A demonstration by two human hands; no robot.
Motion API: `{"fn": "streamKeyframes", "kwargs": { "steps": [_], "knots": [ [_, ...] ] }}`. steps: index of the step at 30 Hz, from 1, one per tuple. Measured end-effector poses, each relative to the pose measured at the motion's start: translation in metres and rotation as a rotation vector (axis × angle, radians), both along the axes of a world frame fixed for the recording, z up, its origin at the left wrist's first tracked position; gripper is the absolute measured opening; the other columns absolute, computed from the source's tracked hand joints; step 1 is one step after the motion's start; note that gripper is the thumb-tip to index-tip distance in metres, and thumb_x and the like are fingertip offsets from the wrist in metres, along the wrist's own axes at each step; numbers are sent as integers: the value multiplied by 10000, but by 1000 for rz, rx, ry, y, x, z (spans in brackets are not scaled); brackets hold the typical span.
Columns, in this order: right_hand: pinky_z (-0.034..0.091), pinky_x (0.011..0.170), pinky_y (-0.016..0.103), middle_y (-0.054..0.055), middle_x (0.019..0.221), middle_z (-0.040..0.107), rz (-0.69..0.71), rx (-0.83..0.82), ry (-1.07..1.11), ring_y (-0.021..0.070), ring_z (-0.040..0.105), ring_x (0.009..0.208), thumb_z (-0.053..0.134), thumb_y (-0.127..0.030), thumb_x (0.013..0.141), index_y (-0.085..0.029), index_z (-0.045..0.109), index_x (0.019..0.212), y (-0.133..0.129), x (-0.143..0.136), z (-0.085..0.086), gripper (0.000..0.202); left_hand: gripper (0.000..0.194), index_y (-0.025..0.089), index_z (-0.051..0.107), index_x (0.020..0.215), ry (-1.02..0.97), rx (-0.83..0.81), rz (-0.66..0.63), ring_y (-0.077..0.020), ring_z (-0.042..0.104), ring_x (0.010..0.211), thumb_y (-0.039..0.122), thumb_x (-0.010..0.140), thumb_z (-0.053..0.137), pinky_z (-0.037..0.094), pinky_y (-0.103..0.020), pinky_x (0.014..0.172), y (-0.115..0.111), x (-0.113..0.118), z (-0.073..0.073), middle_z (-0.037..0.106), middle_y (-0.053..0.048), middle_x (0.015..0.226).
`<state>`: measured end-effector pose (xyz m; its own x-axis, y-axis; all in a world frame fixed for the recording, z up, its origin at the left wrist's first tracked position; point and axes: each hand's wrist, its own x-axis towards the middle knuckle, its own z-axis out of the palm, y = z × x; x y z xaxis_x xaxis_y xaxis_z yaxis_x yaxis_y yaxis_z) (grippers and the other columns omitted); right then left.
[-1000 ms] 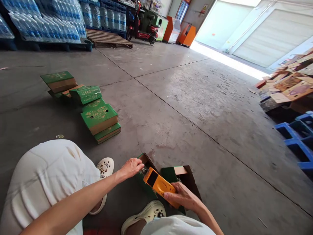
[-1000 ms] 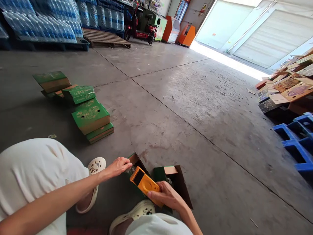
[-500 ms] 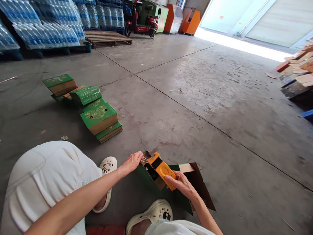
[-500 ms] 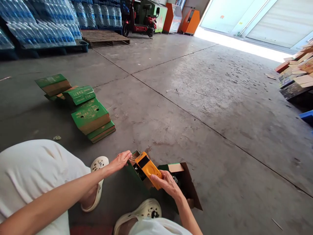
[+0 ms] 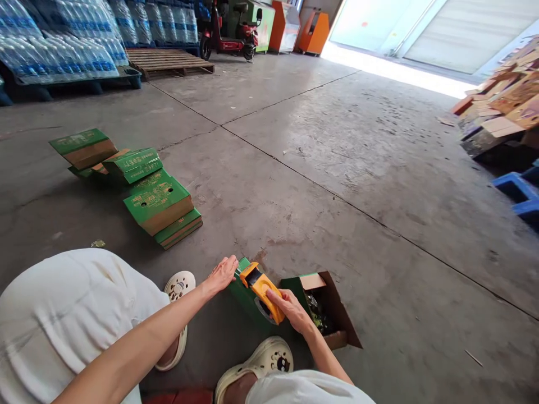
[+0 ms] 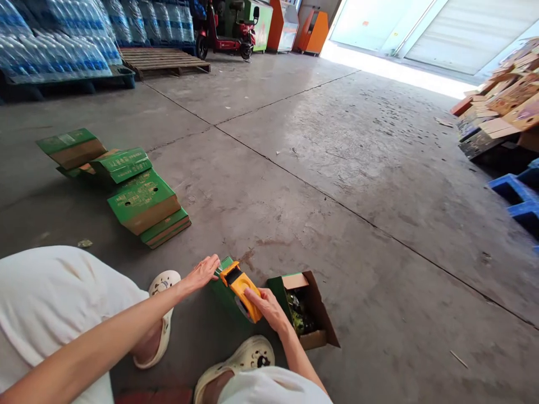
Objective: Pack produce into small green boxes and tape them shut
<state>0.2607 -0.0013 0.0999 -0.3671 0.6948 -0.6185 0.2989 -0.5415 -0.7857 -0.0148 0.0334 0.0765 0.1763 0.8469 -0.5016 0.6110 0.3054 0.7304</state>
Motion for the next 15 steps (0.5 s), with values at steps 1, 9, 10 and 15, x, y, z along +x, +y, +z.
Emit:
{"fn": "streamKeyframes", "kwargs": {
  "steps": [1, 9, 10, 15],
  "knots": [
    [441, 524, 241, -38, 596, 524, 23, 6, -15, 110, 480, 531, 755, -865, 683, -174, 617, 721, 1, -2, 3, 706, 317, 245, 555, 1098, 31, 16, -22, -202, 705, 1036, 403, 1111, 280, 530, -257, 793, 1, -2, 0, 659, -84, 1149],
    [435, 512, 261, -6, 580, 541, 67, 98, -150, 147, 531, 530, 749, -838, 686, -185, 596, 676, -1, -23, 13, 670, 252, 235, 619, 1005, 243, 105, -146, -173, 717, 751, 349, 1082, 408, 500, -311, 839, 19, -13, -3, 700, -71, 1146],
    [426, 505, 259, -5, 572, 542, 70, 103, -168, 149, 532, 527, 743, -842, 684, -185, 592, 671, -1, -24, 13, 674, 252, 234, 625, 1000, 262, 111, -156, -188, 724, 787, 344, 1082, 413, 504, -319, 853, 20, -12, -5, 709, -77, 1133],
    [362, 475, 257, -4, 546, 510, 71, 156, -258, 147, 500, 513, 679, -872, 698, -193, 546, 641, 4, -30, 16, 694, 255, 237, 640, 1018, 330, 160, -178, -263, 695, 1126, 322, 1097, 413, 439, -440, 1107, 22, -10, -16, 731, -98, 1165]
  ]
}}
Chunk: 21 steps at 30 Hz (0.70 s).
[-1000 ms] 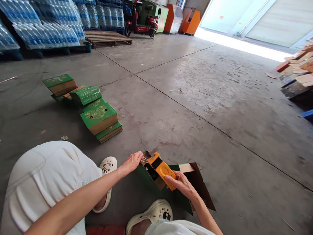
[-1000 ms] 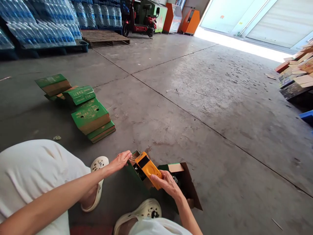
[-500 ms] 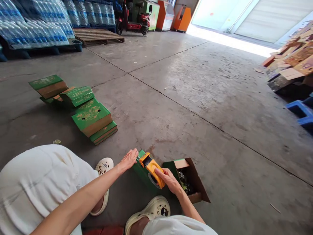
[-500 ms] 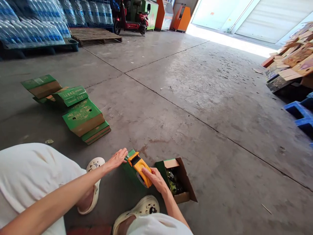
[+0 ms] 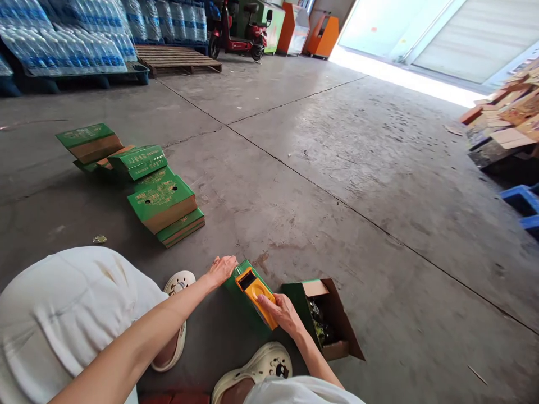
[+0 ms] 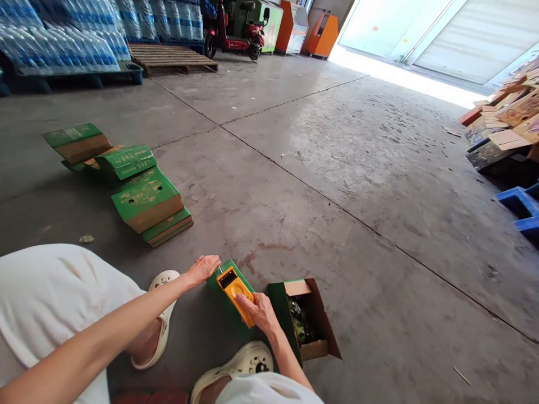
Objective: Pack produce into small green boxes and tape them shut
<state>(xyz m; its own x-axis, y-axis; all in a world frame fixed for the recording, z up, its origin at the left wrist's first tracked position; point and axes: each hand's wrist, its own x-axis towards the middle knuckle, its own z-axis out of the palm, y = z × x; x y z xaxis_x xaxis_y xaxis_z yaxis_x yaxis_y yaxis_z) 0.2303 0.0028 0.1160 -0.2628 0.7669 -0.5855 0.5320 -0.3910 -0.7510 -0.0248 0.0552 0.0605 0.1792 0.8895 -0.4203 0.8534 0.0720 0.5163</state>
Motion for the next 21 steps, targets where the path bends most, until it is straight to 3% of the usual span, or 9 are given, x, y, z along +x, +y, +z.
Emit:
{"fn": "streamKeyframes", "kwargs": {
  "steps": [3, 5, 9, 14, 21],
  "knots": [
    [329, 464, 260, -1, 538, 478, 13, 35, -52, 147, 471, 518, 620, -879, 735, -211, 486, 620, 3, -3, 1, 691, 276, 248, 645, 1047, 19, 33, 1, -267, 657, 1216, 333, 1112, 390, 289, -563, 1233, 2, -2, -5, 723, -81, 1218],
    [296, 469, 260, -7, 538, 438, 24, 69, -76, 136, 433, 530, 587, -879, 760, -217, 447, 606, 5, -5, 1, 693, 296, 254, 647, 1059, 27, 40, 8, -264, 657, 1220, 351, 1119, 374, 261, -592, 1243, 6, -4, -9, 722, -72, 1219],
    [236, 496, 266, -24, 550, 347, 57, 117, -141, 115, 344, 563, 585, -884, 748, -224, 387, 577, 14, -9, -5, 710, 293, 254, 654, 1050, 40, 28, 28, -268, 656, 1220, 364, 1115, 390, 310, -589, 1214, 13, -12, -16, 731, -67, 1206],
    [214, 514, 284, -23, 572, 341, 112, 115, -157, 115, 315, 572, 545, -856, 778, -221, 414, 590, 25, -17, -11, 675, 325, 249, 657, 1055, 61, 6, 63, -270, 659, 1195, 365, 1117, 360, 397, -532, 1147, 20, -25, -25, 732, -87, 1229],
    [185, 517, 291, -19, 590, 320, 132, 122, -217, 122, 312, 596, 532, -879, 762, -223, 376, 583, 33, -22, -18, 698, 311, 241, 664, 1053, 29, -32, 37, -288, 647, 1237, 370, 1103, 385, 374, -546, 1153, 34, -37, -39, 727, -99, 1254]
  ]
}}
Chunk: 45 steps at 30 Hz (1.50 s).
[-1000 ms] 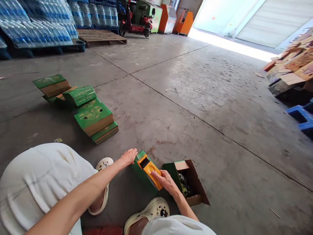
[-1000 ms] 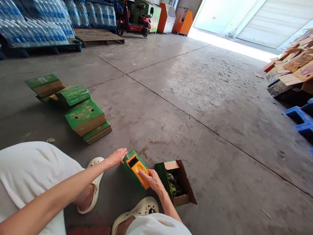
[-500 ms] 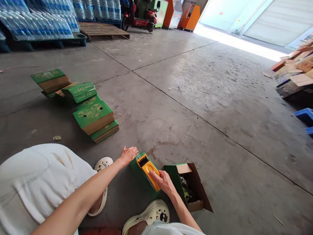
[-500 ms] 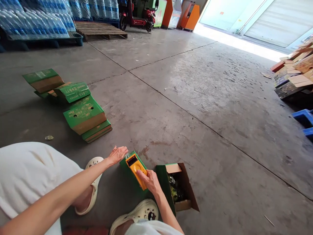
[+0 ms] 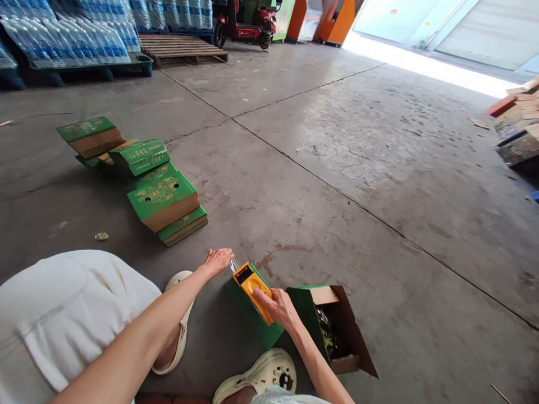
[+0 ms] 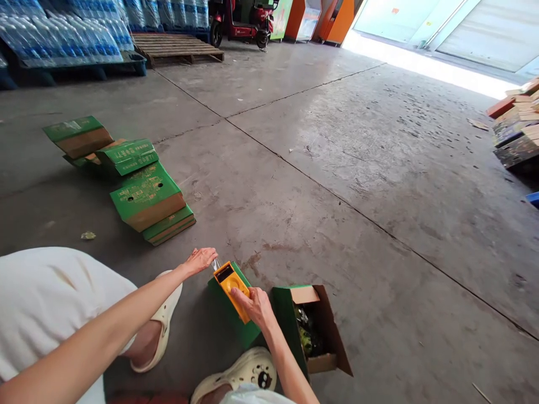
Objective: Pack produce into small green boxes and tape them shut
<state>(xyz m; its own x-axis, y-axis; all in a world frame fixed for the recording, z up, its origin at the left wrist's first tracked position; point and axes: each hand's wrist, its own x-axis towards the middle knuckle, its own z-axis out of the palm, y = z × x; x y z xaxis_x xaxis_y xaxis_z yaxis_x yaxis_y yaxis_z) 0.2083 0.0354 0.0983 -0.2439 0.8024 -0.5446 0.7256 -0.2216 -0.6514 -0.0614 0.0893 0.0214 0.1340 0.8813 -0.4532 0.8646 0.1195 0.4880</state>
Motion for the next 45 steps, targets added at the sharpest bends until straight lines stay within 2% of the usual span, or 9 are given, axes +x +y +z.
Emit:
{"fn": "streamKeyframes", "kwargs": {
  "steps": [8, 14, 17, 20, 25, 28, 32, 39, 45],
  "knots": [
    [208, 521, 290, -22, 581, 323, -24, -50, 27, 120, 293, 589, 536, -866, 776, -225, 385, 593, -1, -3, 6, 683, 330, 238, 706, 1075, -124, -86, 65, -301, 644, 1253, 388, 1079, 411, 366, -525, 1141, -10, 18, -32, 750, -96, 1220],
    [180, 517, 281, -35, 597, 295, -16, -22, -11, 112, 279, 607, 532, -842, 798, -224, 372, 597, -3, 0, 6, 669, 604, 258, 458, 1573, -252, -145, 225, -284, 697, 1179, 335, 979, 542, 461, -462, 1055, -31, 37, -60, 756, -83, 1156],
    [177, 505, 274, -41, 587, 296, -35, -44, 18, 101, 279, 584, 552, -836, 790, -224, 368, 601, -4, 1, 6, 666, 689, 248, 473, 1579, -305, -105, 289, -324, 623, 1327, 244, 898, 575, 415, -522, 1141, -40, 32, -64, 700, -131, 1331],
    [239, 476, 252, -36, 557, 370, -82, -89, 71, 99, 357, 533, 597, -818, 779, -217, 425, 613, -6, 0, 7, 646, 733, 235, 495, 1572, -452, -66, 286, -252, 567, 1417, 152, 843, 509, 399, -435, 1211, -47, 23, -56, 633, -106, 1490],
    [484, 496, 256, 17, 608, 622, -160, -247, 273, 189, 633, 563, 661, -808, 768, -181, 608, 780, -9, -2, 4, 630, 1019, 267, 297, 1683, -1020, -121, -25, -298, 353, 1582, 179, 733, 656, 291, -463, 1297, -47, 15, -27, 373, -72, 1716],
    [539, 487, 273, 14, 602, 649, -178, -319, 366, 207, 670, 558, 690, -818, 753, -181, 618, 827, -11, -1, 2, 646, 1242, 275, 192, 1704, -904, -163, -256, -370, 156, 1638, 298, 655, 856, 187, -543, 1315, -24, 14, -23, 215, -115, 1770],
    [537, 453, 260, -10, 564, 622, -197, -339, 405, 181, 642, 510, 713, -811, 745, -184, 608, 804, -14, 2, 8, 639, 1396, 231, 318, 1646, -680, -131, -579, -442, -46, 1633, 568, 470, 991, 129, -628, 1294, 15, 12, -41, 64, -186, 1784],
    [548, 461, 260, -5, 562, 624, -222, -353, 400, 195, 672, 534, 740, -761, 757, -181, 628, 772, -18, 5, 9, 591, 1645, 195, 150, 1689, -486, 16, -801, -500, -19, 1619, 782, 375, 947, 161, -651, 1287, 21, 8, -70, -35, -270, 1764],
    [563, 474, 267, 1, 584, 652, -230, -402, 415, 203, 682, 547, 744, -750, 767, -174, 643, 830, -18, 7, 5, 589, 1460, 220, 297, 1642, -479, 174, -811, -462, 190, 1612, 812, 456, 908, 196, -598, 1303, 16, 7, -53, 139, -235, 1762]
  ]
}}
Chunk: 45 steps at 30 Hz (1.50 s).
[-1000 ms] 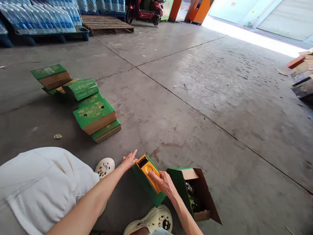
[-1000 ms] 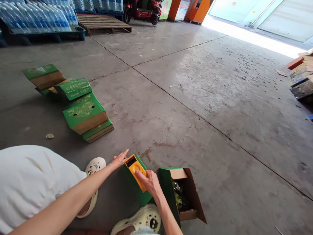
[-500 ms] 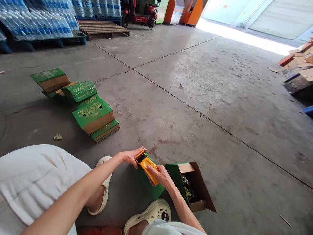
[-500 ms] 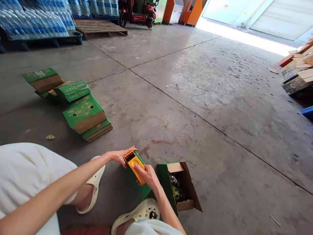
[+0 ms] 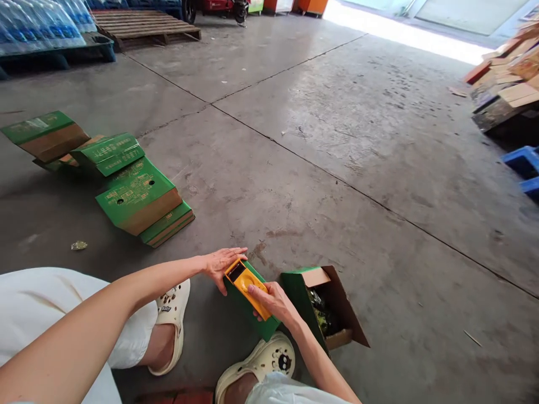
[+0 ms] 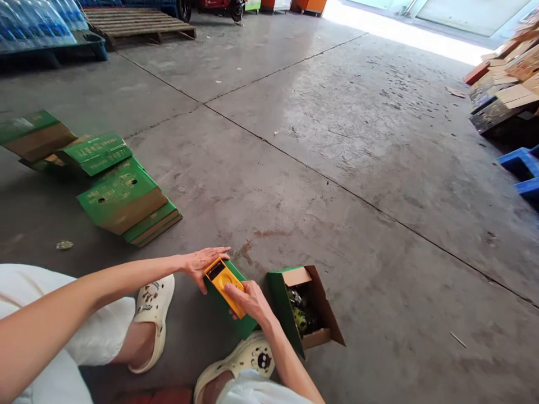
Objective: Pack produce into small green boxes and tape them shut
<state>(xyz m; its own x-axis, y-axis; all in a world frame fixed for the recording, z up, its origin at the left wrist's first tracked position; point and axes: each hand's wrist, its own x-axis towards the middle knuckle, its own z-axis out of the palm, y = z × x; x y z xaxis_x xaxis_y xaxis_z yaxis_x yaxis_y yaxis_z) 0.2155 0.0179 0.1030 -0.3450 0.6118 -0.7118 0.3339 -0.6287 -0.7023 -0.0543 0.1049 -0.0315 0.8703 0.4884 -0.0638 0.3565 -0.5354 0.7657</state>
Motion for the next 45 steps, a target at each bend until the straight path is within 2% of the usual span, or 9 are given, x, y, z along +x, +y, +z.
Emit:
{"fn": "streamKeyframes", "kwargs": {
  "steps": [4, 7, 16, 21, 26, 30, 33, 39, 45],
  "knots": [
    [541, 471, 252, 2, 581, 653, 30, 25, -30, 183, 660, 515, 718, -773, 793, -175, 627, 807, -16, 19, 1, 606, 1410, 289, 278, 1657, 118, -30, 7, -474, 148, 1618, 824, 502, 885, 118, -700, 1275, 3, 0, 19, 186, -179, 1767],
    [514, 467, 237, 6, 571, 642, 14, 31, -72, 179, 658, 517, 688, -817, 790, -181, 600, 767, -31, 35, 1, 643, 1396, 317, 290, 1658, 152, -51, 15, -486, 125, 1618, 836, 503, 877, 103, -740, 1253, 2, 1, 25, 181, -158, 1772],
    [499, 477, 250, -4, 570, 630, 39, 73, -117, 183, 638, 510, 670, -821, 775, -192, 598, 782, -32, 38, 5, 634, 1406, 317, 285, 1666, 171, -43, 21, -489, 87, 1622, 796, 496, 900, 69, -746, 1248, 2, 0, 27, 138, -155, 1782],
    [493, 460, 245, 12, 563, 631, 52, 50, -144, 177, 629, 488, 690, -810, 771, -196, 595, 780, -31, 35, 3, 621, 1359, 231, 305, 1657, 163, 59, -29, -471, 54, 1631, 765, 551, 887, -40, -705, 1261, -4, 18, 36, 126, -205, 1773],
    [499, 453, 253, 12, 570, 609, 38, 74, -120, 191, 630, 511, 691, -771, 796, -183, 616, 795, -32, 30, 8, 592, 1429, 147, 248, 1675, 144, 115, -34, -483, 114, 1620, 804, 555, 846, -134, -698, 1242, -21, 41, 31, 267, -271, 1718],
    [504, 457, 261, 5, 566, 613, 16, 84, -138, 205, 648, 519, 696, -738, 805, -183, 620, 804, -33, 28, 12, 560, 1424, 128, 319, 1642, 95, 164, -16, -502, 241, 1583, 806, 509, 851, -163, -683, 1241, -24, 39, 26, 428, -278, 1628],
    [471, 459, 247, 12, 571, 629, 45, 73, -132, 186, 629, 508, 681, -775, 794, -179, 618, 768, -42, 42, 8, 600, 1353, 156, 362, 1619, 58, 183, -16, -490, 301, 1564, 792, 525, 843, -147, -659, 1256, -21, 35, 25, 479, -252, 1597],
    [365, 451, 233, -7, 554, 541, 77, 91, -238, 145, 546, 501, 664, -852, 740, -181, 588, 685, -73, 88, -3, 677, 1269, 168, 355, 1626, 78, 178, -38, -460, 284, 1580, 766, 602, 807, -120, -620, 1274, -20, 36, 27, 449, -239, 1628],
    [426, 468, 253, 4, 583, 557, 50, 72, -216, 173, 587, 515, 664, -860, 725, -194, 596, 703, -75, 87, 1, 670, 1258, 183, 330, 1638, 133, 187, -28, -468, 296, 1570, 721, 612, 822, -120, -627, 1272, -23, 37, 36, 461, -236, 1615]
  ]
}}
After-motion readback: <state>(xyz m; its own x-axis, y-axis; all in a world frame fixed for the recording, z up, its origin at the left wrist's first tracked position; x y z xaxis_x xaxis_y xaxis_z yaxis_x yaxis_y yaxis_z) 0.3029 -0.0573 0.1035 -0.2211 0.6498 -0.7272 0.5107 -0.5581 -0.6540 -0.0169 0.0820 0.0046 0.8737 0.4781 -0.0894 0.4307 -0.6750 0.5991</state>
